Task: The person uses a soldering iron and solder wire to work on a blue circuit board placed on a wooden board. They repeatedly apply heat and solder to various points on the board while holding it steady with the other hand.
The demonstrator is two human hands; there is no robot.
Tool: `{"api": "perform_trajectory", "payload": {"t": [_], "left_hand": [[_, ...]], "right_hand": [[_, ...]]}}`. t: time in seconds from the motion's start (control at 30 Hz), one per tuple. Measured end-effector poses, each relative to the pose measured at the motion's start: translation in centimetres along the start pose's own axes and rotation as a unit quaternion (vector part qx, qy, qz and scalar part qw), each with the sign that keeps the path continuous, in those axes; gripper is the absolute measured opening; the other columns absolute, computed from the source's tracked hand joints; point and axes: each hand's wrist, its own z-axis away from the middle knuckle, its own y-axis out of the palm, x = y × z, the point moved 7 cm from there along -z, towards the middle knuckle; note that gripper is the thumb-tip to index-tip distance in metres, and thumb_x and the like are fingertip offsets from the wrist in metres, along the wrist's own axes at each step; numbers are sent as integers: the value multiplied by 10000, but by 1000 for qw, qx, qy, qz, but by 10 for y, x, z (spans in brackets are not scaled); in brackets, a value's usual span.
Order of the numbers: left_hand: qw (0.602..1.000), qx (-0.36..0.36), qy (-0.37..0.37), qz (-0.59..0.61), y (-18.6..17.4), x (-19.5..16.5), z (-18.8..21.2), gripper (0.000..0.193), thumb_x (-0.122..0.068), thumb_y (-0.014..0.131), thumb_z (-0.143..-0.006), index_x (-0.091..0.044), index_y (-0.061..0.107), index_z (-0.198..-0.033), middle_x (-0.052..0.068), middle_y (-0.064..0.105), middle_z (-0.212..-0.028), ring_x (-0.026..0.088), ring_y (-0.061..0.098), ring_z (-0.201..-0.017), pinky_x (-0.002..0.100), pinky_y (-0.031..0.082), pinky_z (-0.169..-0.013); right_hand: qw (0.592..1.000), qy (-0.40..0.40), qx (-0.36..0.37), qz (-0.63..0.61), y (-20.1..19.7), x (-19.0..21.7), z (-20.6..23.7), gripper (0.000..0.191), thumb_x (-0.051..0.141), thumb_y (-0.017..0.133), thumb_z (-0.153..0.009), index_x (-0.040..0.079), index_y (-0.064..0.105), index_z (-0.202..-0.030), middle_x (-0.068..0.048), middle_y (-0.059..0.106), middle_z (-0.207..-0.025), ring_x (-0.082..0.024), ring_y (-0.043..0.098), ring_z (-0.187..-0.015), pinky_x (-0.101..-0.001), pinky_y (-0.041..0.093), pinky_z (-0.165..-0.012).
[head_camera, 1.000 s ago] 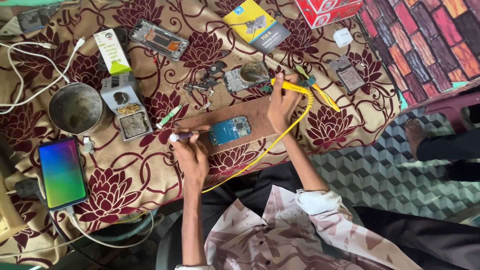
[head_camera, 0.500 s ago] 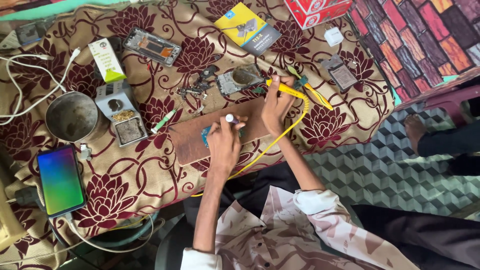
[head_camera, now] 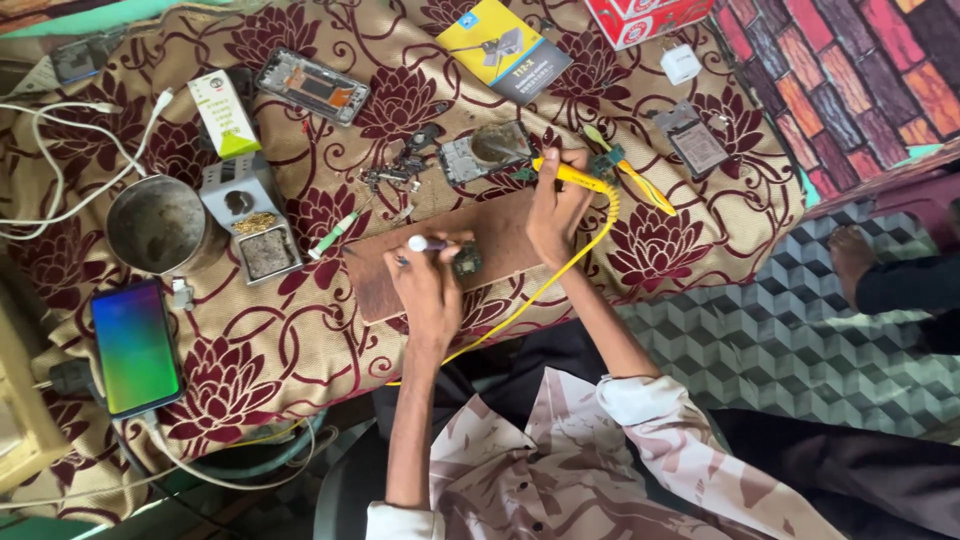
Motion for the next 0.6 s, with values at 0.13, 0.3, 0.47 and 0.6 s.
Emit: {"api": "perform_trajectory", "payload": {"t": [0.13,0.3,0.47,0.6], "left_hand": [[992,-80,-74,-69,-29,25,9,175,-12,511,-1007,-37,533,-1178,86,705,-1066,265,488,-886,374,353,-870],[983,-61,-167,49,-44,53,9,120,-122,456,-1100,-47,492,-1187,28,767,-1019,195,440,-737,392,364,-813],[989,-124,-68,-53,-48,47,23,207,-145,471,-1070,2,472,-1215,117,611,-880,271,507,-869,626,293,-1070],[979,-149,-133,-26,-41,67,40,252,-134,446,-1092,20,471,-1289,165,582,-997,265,427,-996,447,346,-908]], "right_hand": [[999,15,3,37,3,4,0,236,140,546,-1101,18,500,-904,-47,555,-729,-119,493,-658,-320,392,-616],[997,76,-4,16,6,-6,-5,265,132,570,-1079,11,481,-861,-77,514,-677,-154,428,-602,-348,331,-590],[997,2,-33,63,1,-5,5,270,147,577,-1111,4,489,-900,-86,552,-774,-158,499,-725,-352,425,-694],[998,36,-22,42,3,-22,5,261,126,576,-1088,11,489,-870,-80,567,-737,-152,476,-676,-357,409,-664]]}}
